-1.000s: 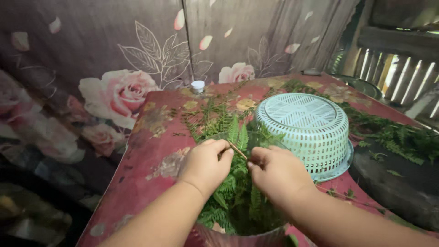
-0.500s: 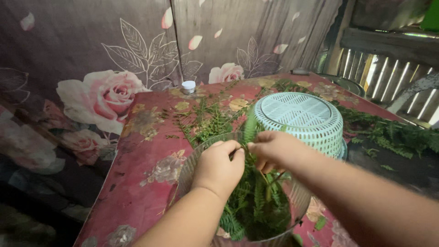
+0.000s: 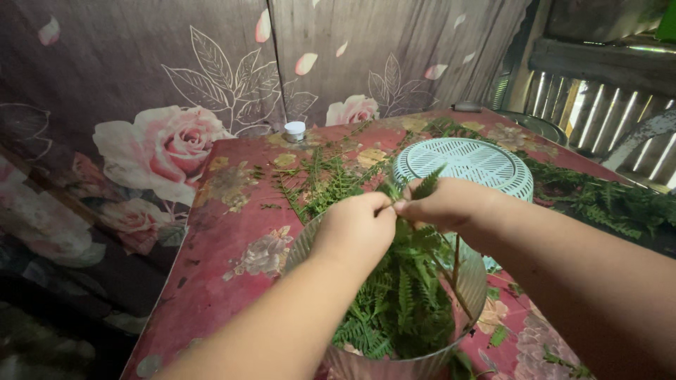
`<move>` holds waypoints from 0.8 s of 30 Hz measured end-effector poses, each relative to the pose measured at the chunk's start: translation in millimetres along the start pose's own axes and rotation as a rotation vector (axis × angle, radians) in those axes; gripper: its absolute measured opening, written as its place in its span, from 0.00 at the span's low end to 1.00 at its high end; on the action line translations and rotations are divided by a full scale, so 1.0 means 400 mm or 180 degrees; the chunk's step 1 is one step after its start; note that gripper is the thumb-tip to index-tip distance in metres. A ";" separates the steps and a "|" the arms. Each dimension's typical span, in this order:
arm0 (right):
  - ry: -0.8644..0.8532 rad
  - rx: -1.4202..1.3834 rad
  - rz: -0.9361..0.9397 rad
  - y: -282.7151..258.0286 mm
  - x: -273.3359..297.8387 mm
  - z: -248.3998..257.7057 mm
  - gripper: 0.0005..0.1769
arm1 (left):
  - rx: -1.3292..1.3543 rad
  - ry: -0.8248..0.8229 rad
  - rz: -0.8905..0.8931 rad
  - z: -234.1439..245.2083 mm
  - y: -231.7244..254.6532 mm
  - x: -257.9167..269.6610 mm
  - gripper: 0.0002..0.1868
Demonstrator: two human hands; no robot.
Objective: The person strips leaves from fern-like plant stems by hand, placing the leaves into a clear bowl and discarding the bare stems onto the table. The person handles multiple stems one at a time, repeating the stripping motion along each stem.
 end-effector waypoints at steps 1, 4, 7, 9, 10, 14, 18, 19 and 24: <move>0.0023 -0.0023 0.0009 -0.002 -0.003 0.003 0.11 | -0.0068 0.0049 -0.0190 0.008 0.020 0.000 0.12; 0.0087 0.0089 -0.0259 0.003 0.000 0.017 0.12 | -0.0170 0.0050 -0.0330 0.022 0.042 0.005 0.12; 0.0128 0.0161 -0.0479 0.011 0.001 0.019 0.12 | -0.0377 -0.0043 -0.0425 0.022 0.049 0.010 0.13; 0.0036 0.0316 -0.0331 0.002 -0.006 0.013 0.12 | -0.0458 -0.0120 -0.0379 0.020 0.041 0.004 0.14; -0.0006 0.0395 -0.0253 -0.005 -0.009 0.013 0.12 | -0.0442 -0.0159 -0.0278 0.021 0.033 -0.004 0.15; 0.0227 -0.0020 -0.0516 -0.016 0.002 0.055 0.10 | -0.0750 -0.0257 0.0073 0.028 -0.015 -0.046 0.18; 0.0117 -0.0020 -0.0081 -0.071 0.043 0.125 0.16 | -0.0953 -0.0260 0.0016 0.026 -0.113 -0.033 0.17; 0.0001 -0.0066 0.0051 -0.081 0.042 0.123 0.15 | -0.1009 -0.0386 -0.0045 0.002 -0.122 -0.030 0.17; -0.0010 0.0702 -0.0081 -0.039 0.005 0.086 0.15 | -0.0717 -0.0404 -0.0094 -0.047 -0.110 -0.044 0.16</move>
Point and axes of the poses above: each hand's wrist, its own x-axis away from the middle knuckle, its own z-axis out of the back of the hand, y = z × x, the point moved 8 cm from there along -x, towards the middle knuckle, and after that the axes turned 14 degrees about z, right-handed, at the moved point
